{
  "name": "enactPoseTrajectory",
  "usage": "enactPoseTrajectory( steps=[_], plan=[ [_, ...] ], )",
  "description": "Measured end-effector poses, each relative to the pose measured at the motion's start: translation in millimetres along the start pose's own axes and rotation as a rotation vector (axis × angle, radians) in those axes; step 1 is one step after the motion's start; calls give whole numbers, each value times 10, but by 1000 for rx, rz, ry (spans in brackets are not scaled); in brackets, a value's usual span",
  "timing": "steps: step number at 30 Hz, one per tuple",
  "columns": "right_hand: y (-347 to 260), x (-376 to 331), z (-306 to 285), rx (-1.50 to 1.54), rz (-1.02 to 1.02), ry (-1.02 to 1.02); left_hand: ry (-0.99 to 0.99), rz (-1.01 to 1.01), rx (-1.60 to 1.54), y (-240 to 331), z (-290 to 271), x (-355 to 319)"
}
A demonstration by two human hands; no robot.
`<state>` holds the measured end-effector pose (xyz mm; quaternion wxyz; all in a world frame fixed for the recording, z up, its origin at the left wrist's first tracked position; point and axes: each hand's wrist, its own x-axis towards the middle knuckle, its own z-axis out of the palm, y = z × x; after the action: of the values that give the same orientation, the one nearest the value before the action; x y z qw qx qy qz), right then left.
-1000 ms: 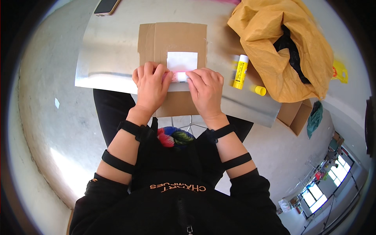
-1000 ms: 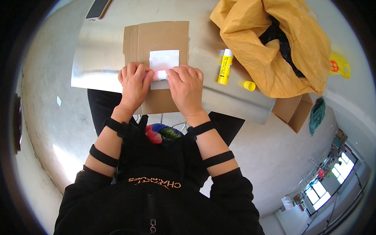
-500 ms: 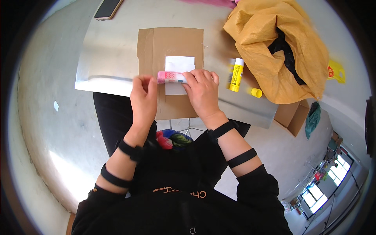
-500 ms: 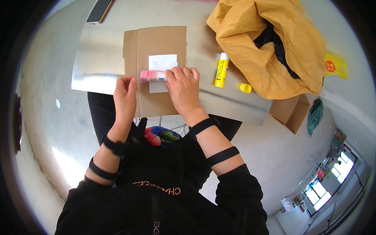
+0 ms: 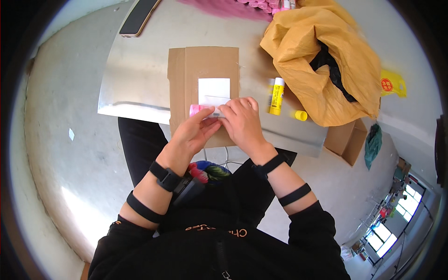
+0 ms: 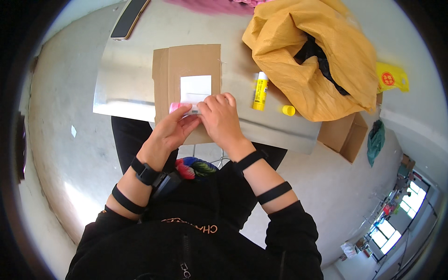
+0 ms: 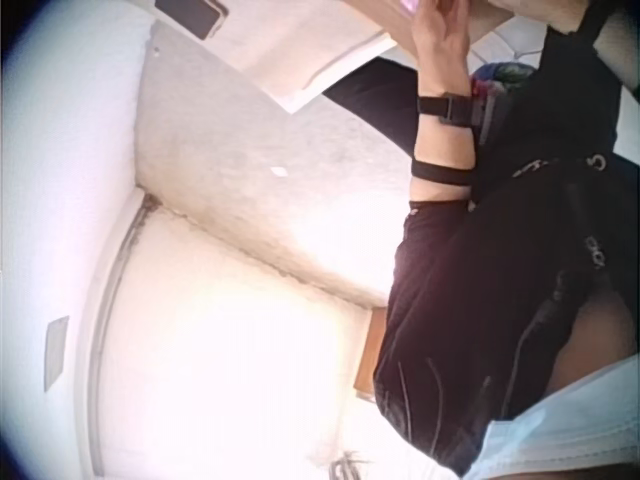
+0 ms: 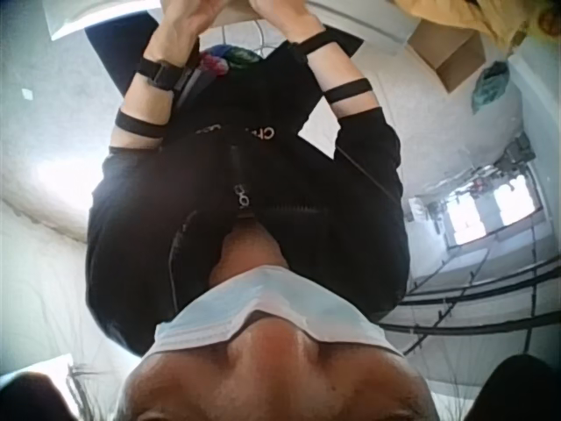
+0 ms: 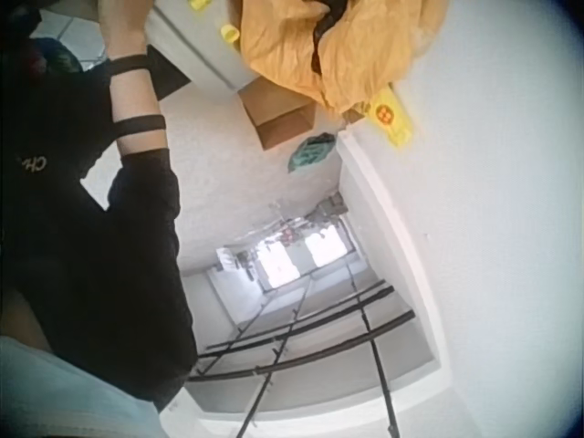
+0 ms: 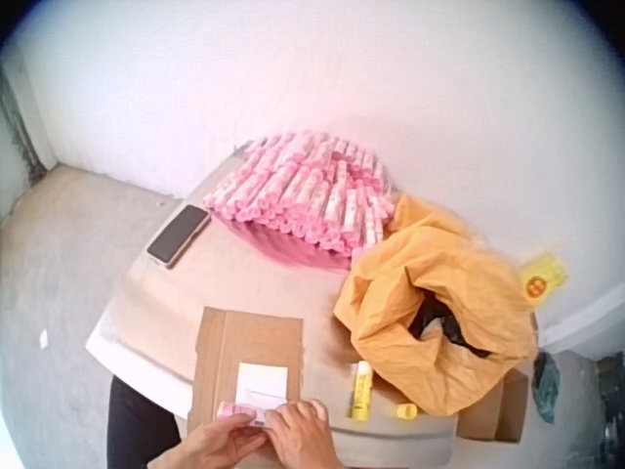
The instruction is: The person is applying labels and stickers to pink canisters at a metal workstation.
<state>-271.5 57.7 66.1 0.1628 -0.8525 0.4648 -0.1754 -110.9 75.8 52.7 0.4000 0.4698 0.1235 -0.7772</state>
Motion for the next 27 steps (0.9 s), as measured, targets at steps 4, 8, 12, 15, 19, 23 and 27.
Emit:
enactPoseTrajectory(
  steps=[4,8,12,15,19,23,27],
  plan=[
    [-275,-251,-289,-41,-53,7,-78,-117,129,60,-23,-466],
    [-529,-524,-544,-68,-116,1,-133,-227,353,112,15,-887],
    [-719,-700,-639,-56,-121,32,-84,-90,616,-59,48,-1145],
    [-829,-720,-793,-3,-70,68,-129,41,708,-78,33,-1296],
    [-1072,-820,-1104,259,291,379,-222,230,764,-67,113,-1571],
    [-1137,-870,-1214,1345,757,190,-295,336,872,-126,274,-1878],
    [-1175,-905,-1333,1518,760,-46,-348,335,881,-180,252,-2041]
  ],
)
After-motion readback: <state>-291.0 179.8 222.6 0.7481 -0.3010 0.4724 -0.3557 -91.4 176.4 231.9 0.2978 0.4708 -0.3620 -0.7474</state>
